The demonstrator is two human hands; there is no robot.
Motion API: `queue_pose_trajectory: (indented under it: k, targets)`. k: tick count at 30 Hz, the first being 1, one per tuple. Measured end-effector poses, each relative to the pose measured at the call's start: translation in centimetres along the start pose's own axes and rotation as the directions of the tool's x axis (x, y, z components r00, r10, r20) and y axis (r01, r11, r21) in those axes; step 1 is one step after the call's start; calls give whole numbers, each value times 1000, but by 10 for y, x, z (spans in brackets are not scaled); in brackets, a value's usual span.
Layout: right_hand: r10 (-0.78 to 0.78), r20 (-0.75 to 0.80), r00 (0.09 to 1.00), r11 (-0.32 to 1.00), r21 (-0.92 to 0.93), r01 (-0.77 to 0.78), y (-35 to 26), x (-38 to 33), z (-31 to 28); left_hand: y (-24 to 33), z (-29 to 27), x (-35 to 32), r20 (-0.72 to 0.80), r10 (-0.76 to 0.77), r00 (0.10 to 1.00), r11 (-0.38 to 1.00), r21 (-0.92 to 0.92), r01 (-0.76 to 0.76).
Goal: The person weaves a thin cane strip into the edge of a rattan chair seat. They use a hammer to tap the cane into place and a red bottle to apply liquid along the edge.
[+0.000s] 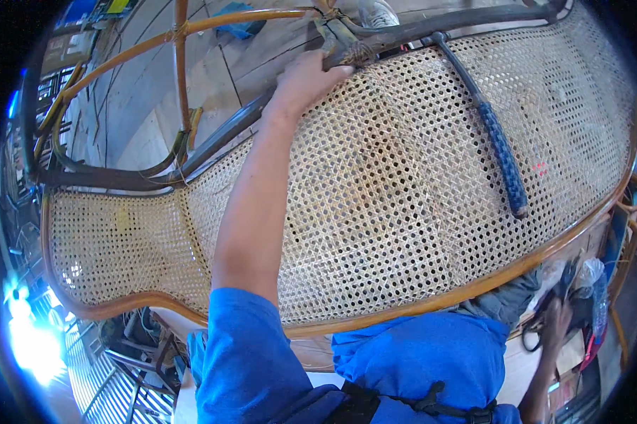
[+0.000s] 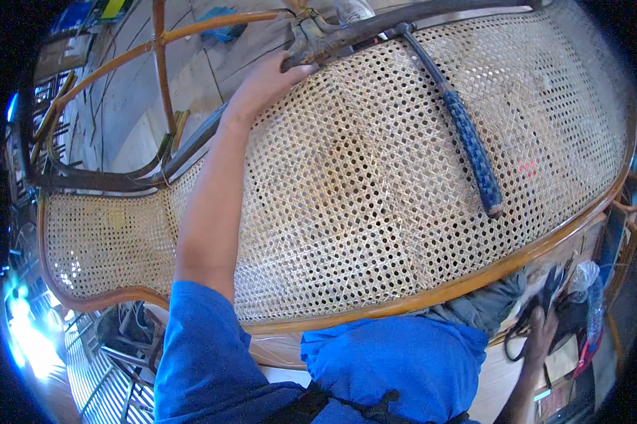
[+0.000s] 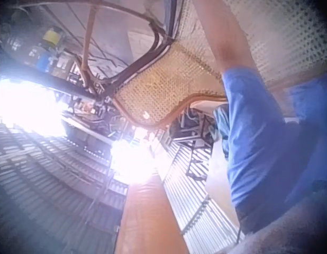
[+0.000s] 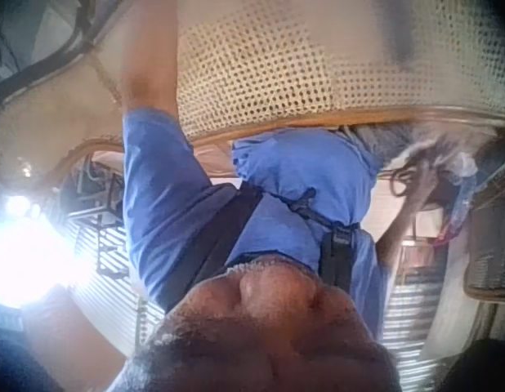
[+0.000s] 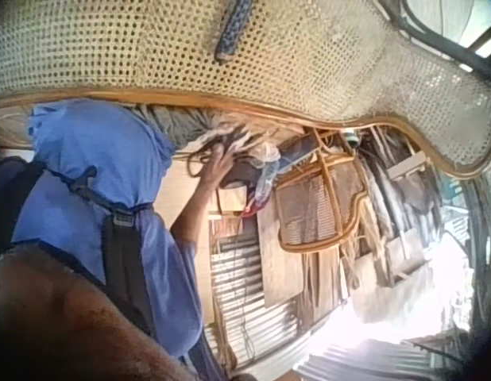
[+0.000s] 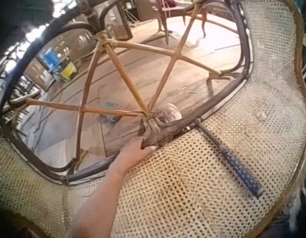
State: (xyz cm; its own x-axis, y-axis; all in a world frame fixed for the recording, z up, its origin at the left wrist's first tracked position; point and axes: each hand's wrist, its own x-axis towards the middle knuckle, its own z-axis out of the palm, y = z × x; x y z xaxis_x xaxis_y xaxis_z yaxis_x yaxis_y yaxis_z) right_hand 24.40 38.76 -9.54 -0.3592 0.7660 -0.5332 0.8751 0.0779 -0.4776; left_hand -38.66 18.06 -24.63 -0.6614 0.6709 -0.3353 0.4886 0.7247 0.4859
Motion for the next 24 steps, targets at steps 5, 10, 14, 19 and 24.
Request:
queue_pose_trajectory:
  k: [5,10,14,19,24]
  targets:
    - [250,112,962,968,-20,-249,94,-72,42,2,20,24,10,-25,1000,999,27,24]
    - [-220,-80,972,907,-383,174,61,-22,40,7,-7,-7,-227,-209,951,875,-477,78]
    - [-227,-238,945,970,37,242,-144,66,65,-14,-6,7,-199,-269,943,942,-257,214]
    - [-519,64,852,787,-353,506,-283,152,153,-39,13,35,-54,-480,875,877,-58,478]
    - [-296,241,924,810,-449,377,-318,168,159,-25,6,31,-56,-397,916,915,-101,391]
